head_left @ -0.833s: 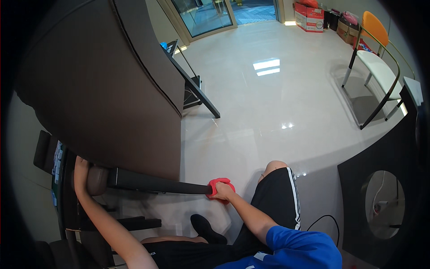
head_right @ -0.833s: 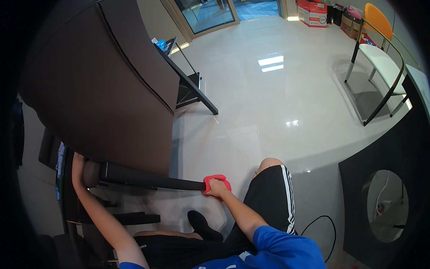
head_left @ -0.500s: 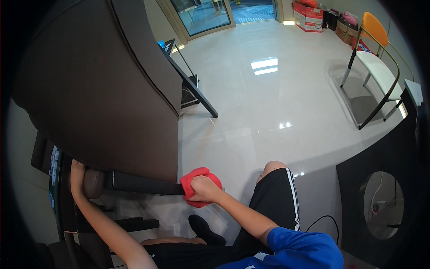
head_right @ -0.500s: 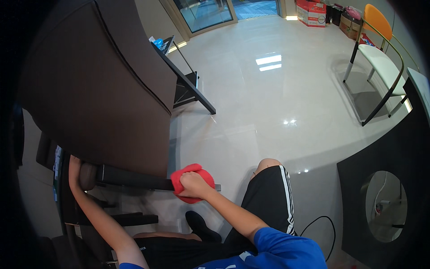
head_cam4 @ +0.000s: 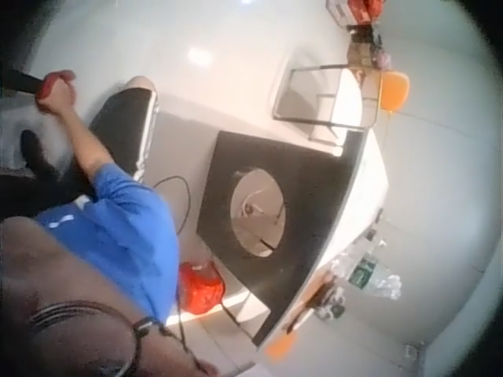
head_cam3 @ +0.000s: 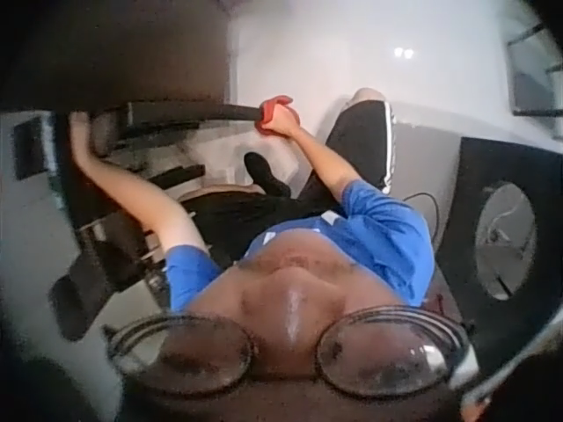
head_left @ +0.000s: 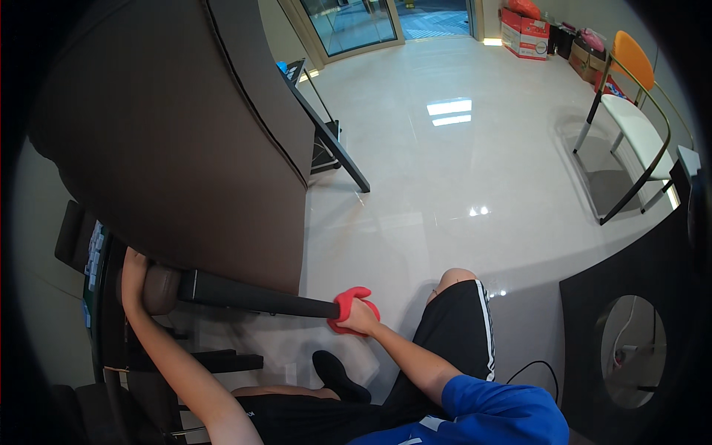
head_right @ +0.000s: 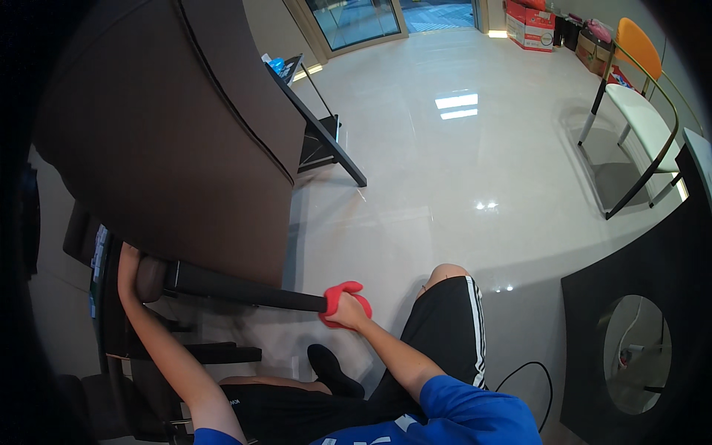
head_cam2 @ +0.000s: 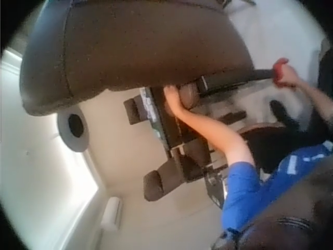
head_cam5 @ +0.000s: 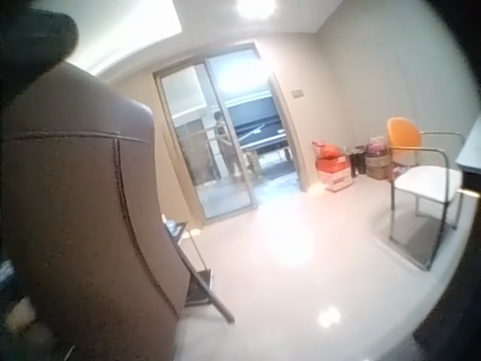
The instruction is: Cleaning a side table and the legs of a chair using a red cloth.
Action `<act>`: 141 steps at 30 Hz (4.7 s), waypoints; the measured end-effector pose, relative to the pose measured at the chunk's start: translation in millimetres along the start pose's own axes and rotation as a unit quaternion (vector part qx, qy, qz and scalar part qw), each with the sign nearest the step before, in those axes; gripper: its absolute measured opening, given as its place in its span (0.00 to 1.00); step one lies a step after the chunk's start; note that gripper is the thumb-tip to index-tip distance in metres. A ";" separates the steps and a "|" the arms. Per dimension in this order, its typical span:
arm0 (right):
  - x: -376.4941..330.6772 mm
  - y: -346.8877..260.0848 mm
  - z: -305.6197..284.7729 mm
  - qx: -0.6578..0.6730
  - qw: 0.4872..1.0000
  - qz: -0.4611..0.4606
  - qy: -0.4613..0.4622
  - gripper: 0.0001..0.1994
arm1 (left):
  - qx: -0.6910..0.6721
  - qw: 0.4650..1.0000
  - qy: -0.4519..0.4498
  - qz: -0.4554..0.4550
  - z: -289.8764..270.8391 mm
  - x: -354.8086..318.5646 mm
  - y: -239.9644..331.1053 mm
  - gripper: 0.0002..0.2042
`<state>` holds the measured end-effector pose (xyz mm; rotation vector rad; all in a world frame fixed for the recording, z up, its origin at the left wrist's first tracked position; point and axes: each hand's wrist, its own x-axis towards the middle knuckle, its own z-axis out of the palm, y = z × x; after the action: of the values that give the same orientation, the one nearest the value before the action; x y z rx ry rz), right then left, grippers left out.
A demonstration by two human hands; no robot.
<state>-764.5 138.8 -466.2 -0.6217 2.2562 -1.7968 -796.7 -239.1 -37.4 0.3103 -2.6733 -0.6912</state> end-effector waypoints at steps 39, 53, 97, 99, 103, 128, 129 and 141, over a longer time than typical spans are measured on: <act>-13.9 71.5 14.0 -0.081 0.989 0.120 0.022 0.19 | -0.003 1.000 -0.010 -0.004 9.2 -0.5 10.2 0.23; 21.4 -104.5 -17.6 0.089 0.993 -0.067 0.046 0.25 | -0.030 1.000 -0.002 -0.008 12.7 2.2 8.5 0.23; 20.0 -82.0 -8.5 0.088 0.994 -0.064 0.023 0.29 | -0.010 0.997 0.082 -0.008 14.7 0.7 6.5 0.18; 18.8 -73.7 -7.7 0.085 0.995 -0.056 0.020 0.29 | -0.008 0.998 0.055 -0.017 12.4 1.9 7.0 0.19; 12.9 -30.0 -3.8 0.084 0.996 -0.018 -0.003 0.29 | -0.015 0.999 -0.016 -0.048 11.2 -1.4 16.9 0.19; 20.0 -112.6 -31.9 0.101 0.993 -0.039 -0.051 0.25 | -0.071 0.997 -0.006 -0.004 8.5 -5.3 12.1 0.15; 22.7 -122.7 -36.0 0.114 0.991 -0.064 -0.015 0.25 | -0.048 0.999 0.014 0.004 13.2 -3.1 16.7 0.15; 34.4 -98.3 -45.3 0.109 0.987 -0.059 -0.102 0.25 | 0.033 0.997 -0.049 -0.048 11.4 -11.6 41.9 0.23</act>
<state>-793.3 146.3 -356.6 -0.8657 1.8964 -1.9028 -795.6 -195.0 -29.0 0.4350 -2.7947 -0.6641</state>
